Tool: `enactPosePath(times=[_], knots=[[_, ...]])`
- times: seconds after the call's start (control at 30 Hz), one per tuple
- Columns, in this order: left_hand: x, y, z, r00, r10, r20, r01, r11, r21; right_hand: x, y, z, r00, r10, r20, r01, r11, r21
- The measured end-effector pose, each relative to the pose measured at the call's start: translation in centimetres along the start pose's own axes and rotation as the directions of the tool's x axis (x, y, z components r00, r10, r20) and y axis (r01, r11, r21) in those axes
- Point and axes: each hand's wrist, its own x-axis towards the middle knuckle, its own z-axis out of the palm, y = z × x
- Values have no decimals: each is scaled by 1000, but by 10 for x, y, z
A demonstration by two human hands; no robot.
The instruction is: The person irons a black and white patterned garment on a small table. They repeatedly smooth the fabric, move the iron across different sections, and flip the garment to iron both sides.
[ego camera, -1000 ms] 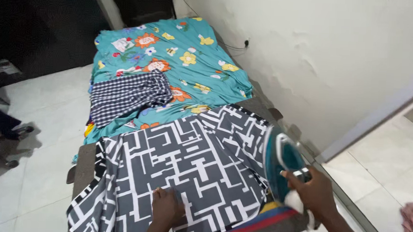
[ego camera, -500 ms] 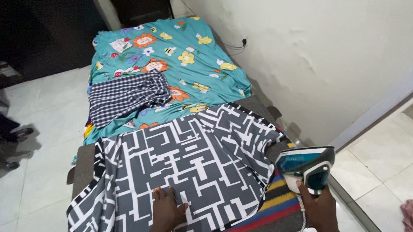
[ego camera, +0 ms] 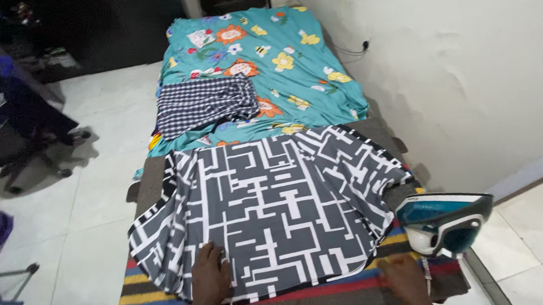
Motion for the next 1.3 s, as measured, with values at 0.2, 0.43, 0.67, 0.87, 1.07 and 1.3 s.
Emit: enactPosePath(times=[0.2, 0.43, 0.67, 0.87, 1.07, 1.3], knots=[[-24, -15, -45, 961, -260, -95, 276, 925, 261, 35, -39, 25, 778, -622, -85, 507, 702, -500], [-49, -41, -68, 877, -430, -215, 475, 845, 245, 43, -62, 35, 860, -493, 129, 441, 592, -674], [-58, -89, -76, 880, -472, 50, 459, 873, 164, 45, -57, 10, 820, -523, 234, 527, 528, -666], [-81, -108, -106, 760, -579, 297, 465, 802, 375, 18, -23, -19, 860, -398, 320, 499, 521, -693], [-84, -96, -112, 829, -408, 383, 134, 809, 572, -2, -2, -35, 957, -130, 259, 258, 785, -562], [-23, -44, -82, 986, -143, 81, 132, 983, 126, 5, -17, -83, 995, 17, -103, -50, 946, -321]])
